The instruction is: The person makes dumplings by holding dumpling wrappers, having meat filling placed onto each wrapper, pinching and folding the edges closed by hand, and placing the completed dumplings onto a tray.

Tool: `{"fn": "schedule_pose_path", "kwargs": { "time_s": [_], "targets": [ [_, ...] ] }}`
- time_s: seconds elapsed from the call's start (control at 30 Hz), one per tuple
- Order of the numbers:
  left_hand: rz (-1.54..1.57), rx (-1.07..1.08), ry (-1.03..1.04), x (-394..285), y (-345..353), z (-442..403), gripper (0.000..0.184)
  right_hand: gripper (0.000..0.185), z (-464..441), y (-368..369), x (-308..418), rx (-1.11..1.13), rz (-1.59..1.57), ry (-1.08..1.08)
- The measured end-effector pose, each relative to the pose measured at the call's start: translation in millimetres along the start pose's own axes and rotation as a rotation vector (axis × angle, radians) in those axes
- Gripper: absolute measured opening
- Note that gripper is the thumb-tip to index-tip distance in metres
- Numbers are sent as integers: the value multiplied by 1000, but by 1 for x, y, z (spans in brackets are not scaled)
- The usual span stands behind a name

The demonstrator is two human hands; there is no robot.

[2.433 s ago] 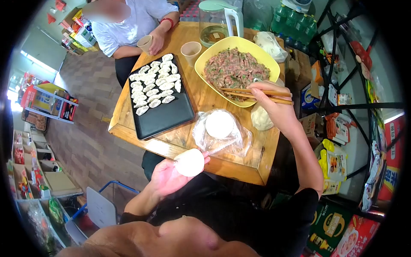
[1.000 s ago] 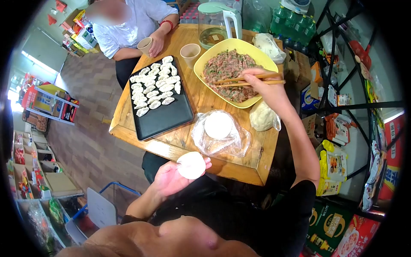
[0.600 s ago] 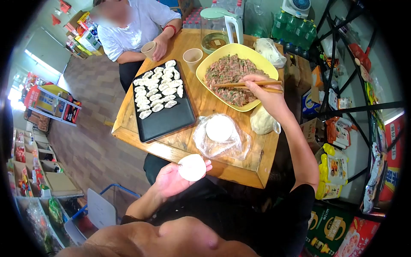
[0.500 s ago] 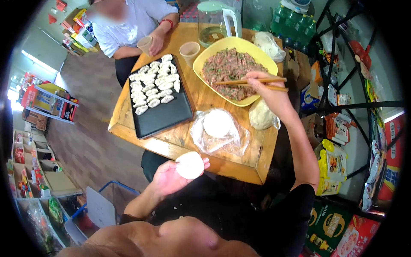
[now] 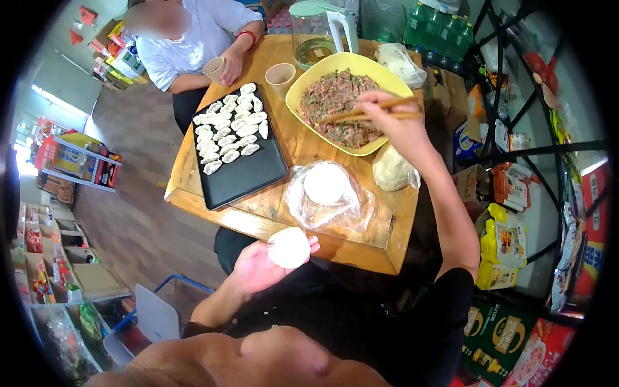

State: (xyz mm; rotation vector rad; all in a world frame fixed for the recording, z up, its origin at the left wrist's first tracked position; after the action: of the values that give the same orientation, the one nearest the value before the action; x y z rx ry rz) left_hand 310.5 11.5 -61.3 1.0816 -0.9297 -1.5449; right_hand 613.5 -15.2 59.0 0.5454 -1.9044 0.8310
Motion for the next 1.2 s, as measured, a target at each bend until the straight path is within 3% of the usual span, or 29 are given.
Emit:
{"fn": "schedule_pose_path", "kwargs": {
  "time_s": [0.07,0.13,0.27,0.33,0.37,0.57,0.63,0.8,0.9,1.03,1.2],
  "targets": [
    [-3,-41,-19,5,-5,1,75,18,-8,-3,1,-53,-32,65],
    [21,-50,-21,7,-5,-2,74,19,-21,7,-1,-57,-74,-5],
    [39,-44,-27,11,-1,-1,73,21,-32,23,-8,42,-8,-25],
    [42,8,-33,12,4,-2,70,21,-31,17,-11,114,62,69],
    [41,8,-34,12,3,-2,70,21,-23,12,-2,74,-3,163],
    [23,-41,-12,12,-3,-11,77,24,4,-27,-5,-50,-167,135],
    [32,18,-3,12,4,-15,69,23,11,-30,-6,-69,-222,171],
    [-78,14,-14,22,-3,-15,66,22,15,-16,-5,-47,-200,123],
    [-108,-35,-18,27,-19,-11,64,22,17,-4,8,48,74,93],
    [-133,-54,-33,31,-34,-8,61,19,21,-17,11,-81,-90,59],
    [-182,-123,-5,33,-45,-5,58,16,24,3,25,-17,-15,-47]
  ]
}}
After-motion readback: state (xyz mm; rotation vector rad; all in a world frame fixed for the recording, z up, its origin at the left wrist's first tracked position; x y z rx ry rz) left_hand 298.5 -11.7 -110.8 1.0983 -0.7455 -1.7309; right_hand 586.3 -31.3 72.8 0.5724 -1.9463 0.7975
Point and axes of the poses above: each hand's wrist, its own z-axis away from the middle knuckle, its own y-axis out of the palm, x = y × z, the point moved 9 cm from there along -z, towards the middle knuckle
